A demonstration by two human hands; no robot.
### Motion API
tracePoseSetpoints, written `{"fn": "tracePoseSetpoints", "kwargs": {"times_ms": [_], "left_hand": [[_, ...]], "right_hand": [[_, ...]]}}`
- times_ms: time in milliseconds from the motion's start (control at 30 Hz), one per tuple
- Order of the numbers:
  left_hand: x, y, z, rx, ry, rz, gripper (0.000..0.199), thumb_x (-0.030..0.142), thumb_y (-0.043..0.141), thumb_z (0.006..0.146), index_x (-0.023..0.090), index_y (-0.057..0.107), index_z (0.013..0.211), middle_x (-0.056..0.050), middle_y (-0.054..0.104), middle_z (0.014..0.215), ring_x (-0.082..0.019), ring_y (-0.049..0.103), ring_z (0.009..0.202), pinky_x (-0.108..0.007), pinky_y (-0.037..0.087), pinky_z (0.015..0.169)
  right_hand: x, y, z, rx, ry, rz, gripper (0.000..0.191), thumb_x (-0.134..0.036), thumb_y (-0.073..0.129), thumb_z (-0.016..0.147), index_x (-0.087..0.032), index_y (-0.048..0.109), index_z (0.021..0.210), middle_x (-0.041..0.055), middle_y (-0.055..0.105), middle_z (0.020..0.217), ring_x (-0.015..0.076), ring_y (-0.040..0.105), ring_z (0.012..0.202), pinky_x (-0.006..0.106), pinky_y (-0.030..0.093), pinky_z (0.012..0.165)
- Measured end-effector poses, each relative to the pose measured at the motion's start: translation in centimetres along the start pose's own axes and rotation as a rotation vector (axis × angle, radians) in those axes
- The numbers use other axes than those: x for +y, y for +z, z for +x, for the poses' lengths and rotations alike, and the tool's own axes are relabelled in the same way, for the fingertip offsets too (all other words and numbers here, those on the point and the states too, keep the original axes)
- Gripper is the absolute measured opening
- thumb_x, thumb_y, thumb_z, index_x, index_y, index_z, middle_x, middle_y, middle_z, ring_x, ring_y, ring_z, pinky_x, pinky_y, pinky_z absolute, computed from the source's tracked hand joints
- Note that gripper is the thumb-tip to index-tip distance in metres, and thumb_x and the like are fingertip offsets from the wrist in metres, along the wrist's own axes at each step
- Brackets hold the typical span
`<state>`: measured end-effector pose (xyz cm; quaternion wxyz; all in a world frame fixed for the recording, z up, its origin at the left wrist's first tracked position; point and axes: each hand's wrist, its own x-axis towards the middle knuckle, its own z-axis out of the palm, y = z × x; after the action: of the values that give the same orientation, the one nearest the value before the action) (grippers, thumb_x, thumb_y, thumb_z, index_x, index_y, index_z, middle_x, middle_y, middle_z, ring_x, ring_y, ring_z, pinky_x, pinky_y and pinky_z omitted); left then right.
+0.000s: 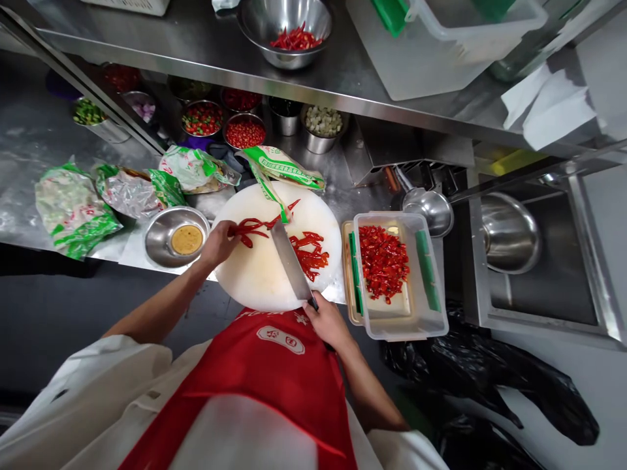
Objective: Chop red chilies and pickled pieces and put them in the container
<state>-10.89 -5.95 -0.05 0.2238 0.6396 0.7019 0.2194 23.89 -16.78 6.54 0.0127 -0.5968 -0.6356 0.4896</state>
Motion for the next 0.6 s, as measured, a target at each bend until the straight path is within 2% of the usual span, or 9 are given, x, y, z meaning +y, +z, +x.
{"fn": "tracePoseSetpoints", "kwargs": {"times_ms": [100, 167, 267, 367, 400, 467, 533, 600], "left_hand": [[0.4, 0.4, -2.4, 0.015, 0.096, 0.032, 0.009, 0.025, 0.059, 0.084, 0.018, 0.063, 0.089, -0.008, 0.065, 0.097, -0.023, 0.062, 0.088, -0.037, 0.051, 0.08], [0.7, 1.1, -3.5, -0.014, 0.2, 0.064, 0.009, 0.026, 0.059, 0.087, 0.019, 0.064, 0.084, -0.007, 0.065, 0.09, -0.023, 0.062, 0.087, -0.038, 0.05, 0.081], [1.0, 1.9, -3.3, 0.029, 0.239, 0.081, 0.018, 0.037, 0.062, 0.088, 0.02, 0.066, 0.091, -0.009, 0.064, 0.091, -0.025, 0.061, 0.088, -0.04, 0.051, 0.082], [1.0, 2.3, -1.2, 0.116, 0.16, 0.117, 0.046, 0.049, 0.073, 0.079, 0.019, 0.064, 0.112, -0.015, 0.06, 0.116, -0.032, 0.057, 0.108, -0.045, 0.048, 0.093], [0.9, 2.3, -0.4, 0.09, 0.163, 0.127, 0.055, 0.051, 0.076, 0.075, 0.019, 0.062, 0.117, -0.016, 0.056, 0.124, -0.034, 0.054, 0.115, -0.047, 0.046, 0.097], [0.5, 2.3, 0.9, -0.034, 0.243, 0.14, 0.065, 0.054, 0.079, 0.07, 0.019, 0.06, 0.121, -0.016, 0.051, 0.134, -0.036, 0.049, 0.123, -0.049, 0.043, 0.103], [0.0, 2.2, 1.4, -0.156, 0.365, 0.151, 0.064, 0.053, 0.078, 0.071, 0.02, 0.06, 0.122, -0.015, 0.05, 0.138, -0.036, 0.049, 0.125, -0.048, 0.042, 0.105], [-0.7, 2.0, 0.8, -0.212, 0.458, 0.167, 0.06, 0.05, 0.075, 0.076, 0.02, 0.059, 0.125, -0.014, 0.05, 0.139, -0.034, 0.049, 0.125, -0.048, 0.042, 0.105]], "right_hand": [[0.0, 0.1, 0.0, 0.005, 0.011, 0.036, 0.033, -0.046, 0.043, 0.094, -0.022, 0.057, 0.113, 0.0047, 0.07, 0.089, 0.0236, 0.066, 0.08, 0.031, 0.045, 0.075], [-0.2, 0.2, -0.1, 0.009, 0.015, 0.037, 0.035, -0.046, 0.043, 0.094, -0.022, 0.057, 0.115, 0.0062, 0.071, 0.094, 0.0246, 0.066, 0.085, 0.031, 0.045, 0.077], [-0.5, 0.3, -0.1, 0.004, 0.029, 0.041, 0.034, -0.045, 0.044, 0.094, -0.022, 0.057, 0.115, 0.0071, 0.072, 0.099, 0.0255, 0.067, 0.091, 0.032, 0.046, 0.08], [-0.5, 0.3, -0.1, -0.004, 0.027, 0.055, 0.033, -0.045, 0.044, 0.094, -0.022, 0.057, 0.115, 0.0073, 0.072, 0.102, 0.0261, 0.067, 0.096, 0.033, 0.046, 0.082], [-0.5, 0.4, -0.1, -0.001, 0.026, 0.052, 0.033, -0.044, 0.044, 0.094, -0.023, 0.057, 0.115, 0.0073, 0.072, 0.103, 0.0264, 0.066, 0.098, 0.033, 0.046, 0.083], [-0.4, 0.4, -0.1, 0.004, 0.027, 0.038, 0.032, -0.044, 0.044, 0.094, -0.024, 0.057, 0.115, 0.0071, 0.072, 0.104, 0.0268, 0.066, 0.101, 0.033, 0.046, 0.083], [-0.3, 0.5, -0.1, 0.008, 0.022, 0.027, 0.03, -0.044, 0.044, 0.095, -0.024, 0.057, 0.114, 0.0069, 0.071, 0.103, 0.0263, 0.066, 0.1, 0.032, 0.046, 0.082], [-0.3, 0.6, -0.2, 0.01, 0.008, 0.018, 0.03, -0.044, 0.043, 0.095, -0.023, 0.057, 0.111, 0.007, 0.072, 0.101, 0.0254, 0.066, 0.096, 0.031, 0.045, 0.08]]}}
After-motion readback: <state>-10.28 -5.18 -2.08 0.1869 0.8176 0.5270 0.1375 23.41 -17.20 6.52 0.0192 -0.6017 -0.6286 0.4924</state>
